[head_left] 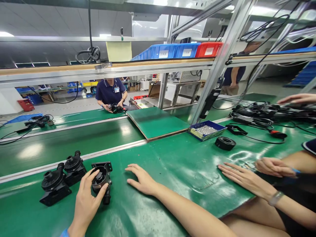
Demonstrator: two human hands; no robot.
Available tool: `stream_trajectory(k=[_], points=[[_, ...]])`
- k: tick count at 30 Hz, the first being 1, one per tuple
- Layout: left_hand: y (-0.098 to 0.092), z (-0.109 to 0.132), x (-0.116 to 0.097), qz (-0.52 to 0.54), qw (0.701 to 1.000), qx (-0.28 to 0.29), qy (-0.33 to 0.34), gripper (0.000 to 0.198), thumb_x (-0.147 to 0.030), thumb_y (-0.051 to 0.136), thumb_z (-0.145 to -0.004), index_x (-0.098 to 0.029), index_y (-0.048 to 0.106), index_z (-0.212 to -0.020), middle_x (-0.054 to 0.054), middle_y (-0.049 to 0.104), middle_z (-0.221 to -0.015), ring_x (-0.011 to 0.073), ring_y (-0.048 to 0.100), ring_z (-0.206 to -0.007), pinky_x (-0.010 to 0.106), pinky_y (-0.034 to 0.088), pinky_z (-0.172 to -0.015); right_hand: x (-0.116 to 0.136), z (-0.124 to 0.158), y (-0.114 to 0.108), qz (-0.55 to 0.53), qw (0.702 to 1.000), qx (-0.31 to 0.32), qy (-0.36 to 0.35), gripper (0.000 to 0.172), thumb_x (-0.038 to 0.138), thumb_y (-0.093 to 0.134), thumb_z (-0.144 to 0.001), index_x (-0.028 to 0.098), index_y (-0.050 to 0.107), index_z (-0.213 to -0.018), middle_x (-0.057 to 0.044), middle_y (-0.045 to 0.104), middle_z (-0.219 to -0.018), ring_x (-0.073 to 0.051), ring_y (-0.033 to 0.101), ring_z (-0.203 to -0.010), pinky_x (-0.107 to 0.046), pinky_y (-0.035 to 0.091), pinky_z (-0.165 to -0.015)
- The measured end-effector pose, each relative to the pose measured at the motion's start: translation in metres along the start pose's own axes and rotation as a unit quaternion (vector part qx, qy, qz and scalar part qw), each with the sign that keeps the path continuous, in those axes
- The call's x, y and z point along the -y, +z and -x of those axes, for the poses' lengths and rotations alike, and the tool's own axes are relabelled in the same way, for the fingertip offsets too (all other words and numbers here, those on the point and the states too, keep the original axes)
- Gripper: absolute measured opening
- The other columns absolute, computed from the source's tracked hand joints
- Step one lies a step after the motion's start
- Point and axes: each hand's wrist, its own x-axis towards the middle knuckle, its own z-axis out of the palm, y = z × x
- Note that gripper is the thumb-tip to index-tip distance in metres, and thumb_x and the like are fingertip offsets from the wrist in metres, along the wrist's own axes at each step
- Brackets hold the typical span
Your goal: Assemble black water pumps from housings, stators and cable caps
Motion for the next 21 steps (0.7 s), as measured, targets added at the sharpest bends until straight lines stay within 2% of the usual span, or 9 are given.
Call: stream_trajectory(k=[5, 11, 14, 18, 21], points=[[-0.001, -0.005, -0.002, 0.013, 1.0, 0.005, 0.016, 0.051, -0.055, 0.059, -0.093, -0.024, 0.054, -0.132, 0.013, 0.056, -0.133, 0.0322, 0.057, -0.125, 0.051, 0.05, -0.105, -0.017, -0.015, 0.005, -0.018, 0.992, -0.121, 0.035, 0.037, 0.024, 0.06, -0.093, 0.019, 0.058, -0.13, -0.013, 0.06, -0.126, -0.023, 0.062, -0.11, -0.045, 0.049, -0.103], [-0.003, -0.011, -0.007, 0.026, 0.999, 0.0, 0.042, 0.056, -0.06, 0.058, -0.092, -0.02, 0.056, -0.132, 0.015, 0.056, -0.131, 0.0334, 0.057, -0.124, 0.052, 0.045, -0.11, -0.021, -0.022, 0.013, -0.014, 0.982, -0.181, 0.06, 0.036, 0.026, 0.072, -0.085, 0.024, 0.063, -0.12, -0.005, 0.062, -0.116, -0.019, 0.066, -0.095, -0.037, 0.053, -0.095], [-0.001, -0.012, -0.005, 0.029, 0.999, -0.002, 0.042, 0.06, -0.063, 0.056, -0.092, -0.019, 0.057, -0.131, 0.016, 0.056, -0.13, 0.034, 0.057, -0.124, 0.053, 0.045, -0.111, -0.024, -0.023, 0.011, -0.005, 0.968, -0.237, 0.085, 0.033, 0.029, 0.07, -0.087, 0.023, 0.063, -0.119, -0.005, 0.063, -0.112, -0.017, 0.067, -0.089, -0.033, 0.056, -0.085], [-0.001, -0.011, -0.005, 0.042, 0.999, -0.001, 0.026, 0.061, -0.065, 0.054, -0.091, -0.02, 0.056, -0.131, 0.015, 0.056, -0.131, 0.0342, 0.056, -0.125, 0.054, 0.043, -0.112, -0.032, -0.021, -0.002, 0.022, 0.929, -0.345, 0.134, 0.03, 0.032, 0.056, -0.095, 0.018, 0.058, -0.122, -0.009, 0.063, -0.112, -0.019, 0.066, -0.086, -0.036, 0.055, -0.082], [-0.003, -0.009, -0.007, 0.044, 0.999, 0.015, 0.009, 0.057, -0.061, 0.055, -0.092, -0.023, 0.054, -0.133, 0.014, 0.054, -0.134, 0.0342, 0.054, -0.128, 0.055, 0.041, -0.114, -0.04, -0.017, -0.025, 0.051, 0.907, -0.391, 0.148, 0.033, 0.034, 0.054, -0.095, 0.016, 0.058, -0.122, -0.012, 0.063, -0.114, -0.022, 0.064, -0.091, -0.039, 0.054, -0.088]])
